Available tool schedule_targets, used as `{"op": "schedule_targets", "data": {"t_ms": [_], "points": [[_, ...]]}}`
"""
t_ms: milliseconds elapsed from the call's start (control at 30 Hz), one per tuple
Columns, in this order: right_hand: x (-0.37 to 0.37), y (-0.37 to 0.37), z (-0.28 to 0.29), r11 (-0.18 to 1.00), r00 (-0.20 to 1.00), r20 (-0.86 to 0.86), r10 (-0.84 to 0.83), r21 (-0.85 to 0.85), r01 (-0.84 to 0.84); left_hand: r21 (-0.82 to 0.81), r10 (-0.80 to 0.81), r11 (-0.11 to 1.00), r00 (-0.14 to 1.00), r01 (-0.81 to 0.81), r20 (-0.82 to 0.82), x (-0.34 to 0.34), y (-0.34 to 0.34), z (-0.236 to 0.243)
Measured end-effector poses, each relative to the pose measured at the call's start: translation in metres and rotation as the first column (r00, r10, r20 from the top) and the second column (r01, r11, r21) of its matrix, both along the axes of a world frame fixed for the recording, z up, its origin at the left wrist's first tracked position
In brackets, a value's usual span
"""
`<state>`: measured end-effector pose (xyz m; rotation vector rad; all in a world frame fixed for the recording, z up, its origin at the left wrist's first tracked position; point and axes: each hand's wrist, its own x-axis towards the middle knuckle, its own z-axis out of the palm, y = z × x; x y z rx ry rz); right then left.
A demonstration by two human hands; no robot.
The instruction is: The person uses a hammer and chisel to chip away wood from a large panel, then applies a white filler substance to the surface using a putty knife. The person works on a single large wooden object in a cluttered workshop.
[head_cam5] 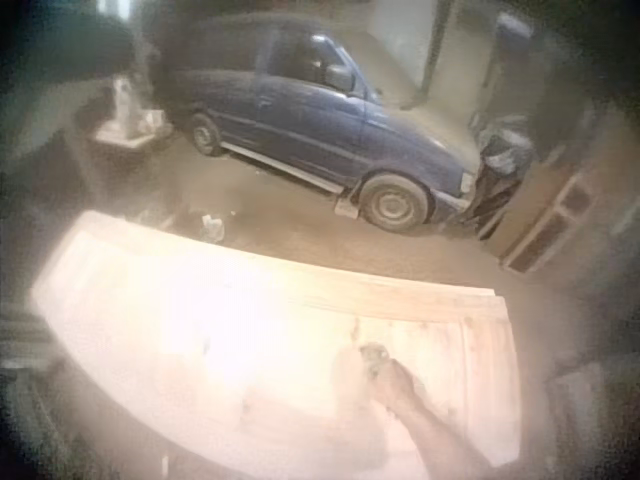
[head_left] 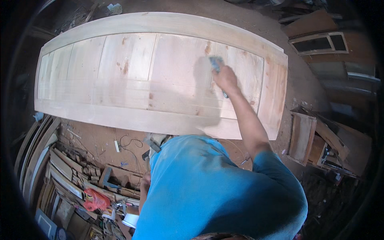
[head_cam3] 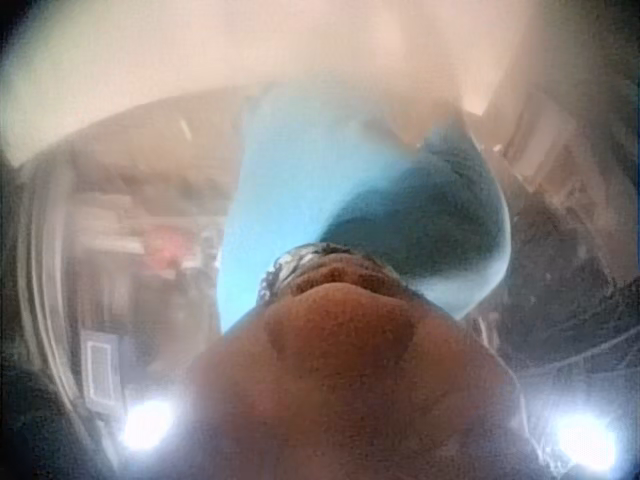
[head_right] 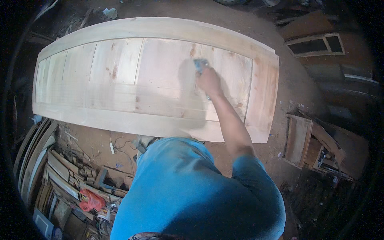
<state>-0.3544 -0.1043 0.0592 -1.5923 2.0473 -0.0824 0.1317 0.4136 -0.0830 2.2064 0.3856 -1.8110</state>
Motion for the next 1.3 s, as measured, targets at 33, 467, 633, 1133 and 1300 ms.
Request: {"op": "schedule_targets", "data": {"t_ms": [33,467,633,1133,1300], "points": [[0.016,0.001,0.003,0.999,0.999,0.011,0.036,0.033,-0.036,0.009,0.005,1.0,1.0,-0.005,-0.012,0.017,-0.005,0.0],[0.044,-0.057,-0.028,0.996,0.99,-0.104,-0.091,-0.007,0.091,-0.053,0.015,0.999,0.996,-0.011,0.083,0.203,-0.117,0.005],[0.051,-0.081,-0.022,0.979,0.979,-0.051,-0.199,0.028,0.201,0.043,-0.168,0.986,0.913,0.164,0.371,0.236,-0.142,0.022],[0.069,-0.064,-0.02,0.969,0.969,0.02,-0.245,0.039,0.244,0.161,-0.265,0.959,0.945,0.236,0.194,0.202,-0.096,0.065],[0.054,-0.086,-0.009,0.974,0.97,0.093,-0.225,0.062,0.22,0.214,-0.277,0.946,0.948,0.242,0.155,0.164,-0.098,0.089]]}}
